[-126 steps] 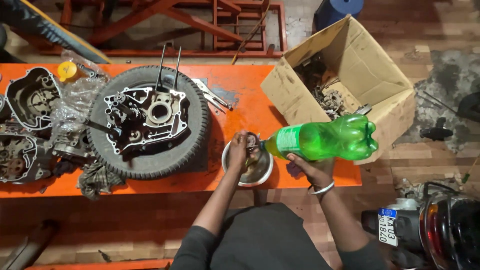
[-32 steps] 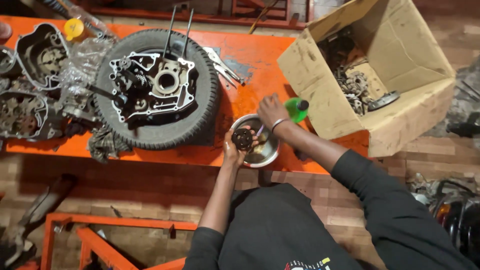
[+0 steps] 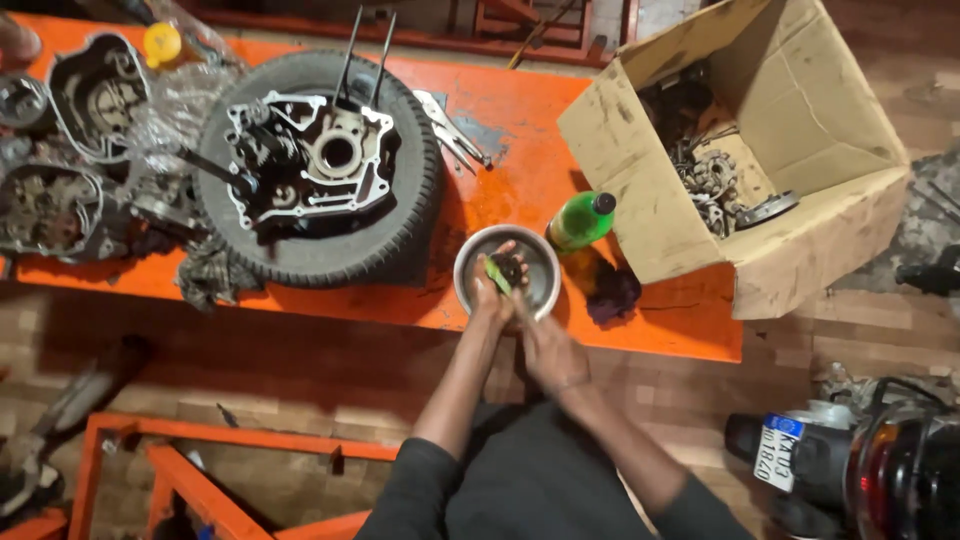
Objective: The person cleans various mechanical parts, including a circular metal disc and a small gear, using a green liquid, a toothbrush, and a cloth. They pour the liquid into a bowl, scrub the parts, and wipe them with a cloth. The person also uses an air gun to blow off debris from the parts.
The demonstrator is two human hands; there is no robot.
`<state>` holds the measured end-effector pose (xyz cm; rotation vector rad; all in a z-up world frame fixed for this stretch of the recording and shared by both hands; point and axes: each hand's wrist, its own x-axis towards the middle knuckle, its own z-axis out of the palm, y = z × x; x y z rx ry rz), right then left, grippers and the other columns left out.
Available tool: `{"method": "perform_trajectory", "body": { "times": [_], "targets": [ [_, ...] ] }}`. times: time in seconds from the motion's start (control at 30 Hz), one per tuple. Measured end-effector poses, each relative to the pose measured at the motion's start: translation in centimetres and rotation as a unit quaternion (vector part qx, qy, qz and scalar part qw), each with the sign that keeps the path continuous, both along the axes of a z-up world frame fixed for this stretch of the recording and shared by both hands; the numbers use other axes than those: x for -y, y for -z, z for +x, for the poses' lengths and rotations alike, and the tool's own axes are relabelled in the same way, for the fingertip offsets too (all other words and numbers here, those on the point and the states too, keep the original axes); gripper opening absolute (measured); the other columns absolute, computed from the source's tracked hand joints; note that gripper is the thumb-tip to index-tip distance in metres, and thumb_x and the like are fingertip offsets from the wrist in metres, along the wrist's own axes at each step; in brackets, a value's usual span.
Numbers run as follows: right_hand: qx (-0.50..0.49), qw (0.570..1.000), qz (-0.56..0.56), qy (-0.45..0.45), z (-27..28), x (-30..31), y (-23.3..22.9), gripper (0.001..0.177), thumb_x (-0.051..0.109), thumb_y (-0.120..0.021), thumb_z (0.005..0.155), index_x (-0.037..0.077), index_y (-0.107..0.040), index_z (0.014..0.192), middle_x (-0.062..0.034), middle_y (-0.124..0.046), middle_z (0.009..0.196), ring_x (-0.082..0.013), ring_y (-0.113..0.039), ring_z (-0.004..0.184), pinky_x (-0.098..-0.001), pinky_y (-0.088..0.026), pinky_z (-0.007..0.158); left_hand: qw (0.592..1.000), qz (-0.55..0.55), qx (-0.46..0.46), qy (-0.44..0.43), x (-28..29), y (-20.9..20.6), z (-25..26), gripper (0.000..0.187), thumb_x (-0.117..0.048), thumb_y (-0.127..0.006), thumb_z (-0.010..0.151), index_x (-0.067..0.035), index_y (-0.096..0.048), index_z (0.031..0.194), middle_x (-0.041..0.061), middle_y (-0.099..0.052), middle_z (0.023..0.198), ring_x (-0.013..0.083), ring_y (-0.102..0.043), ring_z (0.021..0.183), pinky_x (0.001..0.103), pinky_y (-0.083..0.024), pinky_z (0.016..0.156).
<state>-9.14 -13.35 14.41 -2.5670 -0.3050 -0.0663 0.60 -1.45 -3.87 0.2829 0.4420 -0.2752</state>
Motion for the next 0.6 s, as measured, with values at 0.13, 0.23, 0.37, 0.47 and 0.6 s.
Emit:
{"method": "perform_trajectory", "body": {
  "times": [0.13,0.23,0.37,0.47,0.6],
  "targets": [
    [-0.060,0.997,-0.011,0.046,-0.1,-1.3,-1.2,0.061,0.015,-0.058,0.100,0.033,-0.044,0.157,-0.0166,-0.065,0.083,-0.0388,-0.066,0.069,-0.0513,-0.054,0.060,0.999,0.025,0.000,0.033,-0.4,-0.9,0.3,0.066,-0.055,-0.029,0.108,-0.003,-0.065,0.127,0.016,-0.070,0.104,0.0318,-0.068,0.092,0.044,-0.058,0.082],
    [-0.012,0.997,-0.017,0.079,-1.1,-2.7,-0.1,0.061,0.017,-0.060,0.099,0.035,-0.044,0.155,-0.0158,-0.066,0.086,-0.0387,-0.065,0.065,-0.0504,-0.055,0.057,0.999,-0.050,-0.018,0.002,-1.2,-2.0,0.5,0.066,-0.053,-0.029,0.107,-0.002,-0.066,0.124,0.019,-0.069,0.099,0.0330,-0.067,0.089,0.047,-0.061,0.082],
    [-0.035,0.996,-0.067,0.044,-3.7,-2.2,0.4,0.072,0.011,-0.059,0.091,0.035,-0.041,0.156,-0.0161,-0.063,0.084,-0.0356,-0.066,0.063,-0.0489,-0.055,0.054,0.996,-0.042,-0.071,-0.010,-3.1,-4.9,1.2,0.064,-0.051,-0.029,0.108,-0.002,-0.067,0.124,0.019,-0.070,0.102,0.0339,-0.068,0.090,0.047,-0.061,0.084],
    [0.067,0.993,0.024,0.091,-1.6,-2.1,0.1,0.069,0.012,-0.060,0.096,0.033,-0.039,0.158,-0.0142,-0.069,0.093,-0.0365,-0.067,0.067,-0.0478,-0.055,0.055,0.998,-0.017,-0.059,0.004,-2.1,-5.6,1.2,0.065,-0.051,-0.027,0.103,-0.001,-0.066,0.117,0.020,-0.069,0.099,0.0354,-0.068,0.090,0.052,-0.061,0.088],
    [0.004,0.997,-0.041,0.072,-4.2,-2.0,1.0,0.071,0.013,-0.063,0.094,0.037,-0.040,0.156,-0.0143,-0.067,0.088,-0.0347,-0.066,0.061,-0.0469,-0.057,0.057,0.996,0.029,-0.075,-0.029,-2.4,-3.6,2.3,0.059,-0.046,-0.031,0.103,0.000,-0.067,0.110,0.020,-0.069,0.095,0.0353,-0.066,0.084,0.053,-0.060,0.082]
  ]
}}
